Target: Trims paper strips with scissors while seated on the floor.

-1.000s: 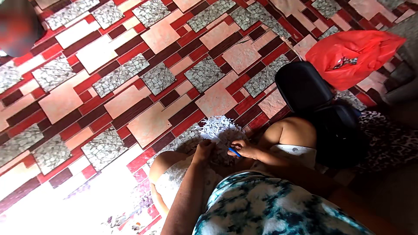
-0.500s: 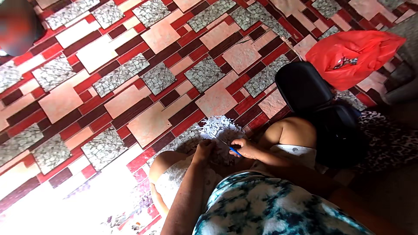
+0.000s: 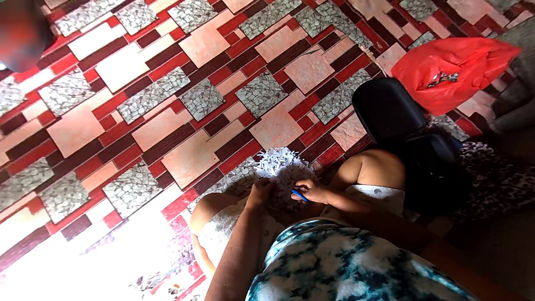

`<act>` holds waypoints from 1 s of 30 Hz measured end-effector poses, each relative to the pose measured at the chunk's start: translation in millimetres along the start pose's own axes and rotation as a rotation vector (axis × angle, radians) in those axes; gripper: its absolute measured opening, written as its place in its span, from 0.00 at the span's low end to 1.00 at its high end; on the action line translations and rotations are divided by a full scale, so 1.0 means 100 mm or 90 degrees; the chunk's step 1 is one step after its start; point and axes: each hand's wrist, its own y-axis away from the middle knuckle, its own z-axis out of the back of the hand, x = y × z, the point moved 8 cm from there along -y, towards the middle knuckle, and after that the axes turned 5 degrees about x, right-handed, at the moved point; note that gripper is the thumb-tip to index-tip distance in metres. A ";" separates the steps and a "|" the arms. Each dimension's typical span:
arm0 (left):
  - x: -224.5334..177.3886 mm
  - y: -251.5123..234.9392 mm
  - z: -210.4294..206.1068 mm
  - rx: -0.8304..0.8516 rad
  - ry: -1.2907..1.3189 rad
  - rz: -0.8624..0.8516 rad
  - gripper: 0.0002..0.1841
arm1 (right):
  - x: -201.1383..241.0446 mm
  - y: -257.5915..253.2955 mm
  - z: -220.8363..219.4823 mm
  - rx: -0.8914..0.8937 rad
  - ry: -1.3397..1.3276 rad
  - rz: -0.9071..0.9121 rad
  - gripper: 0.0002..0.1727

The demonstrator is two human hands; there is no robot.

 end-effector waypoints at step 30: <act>0.01 0.00 0.00 0.003 -0.009 0.011 0.08 | 0.03 -0.01 0.08 -0.039 0.023 0.038 0.18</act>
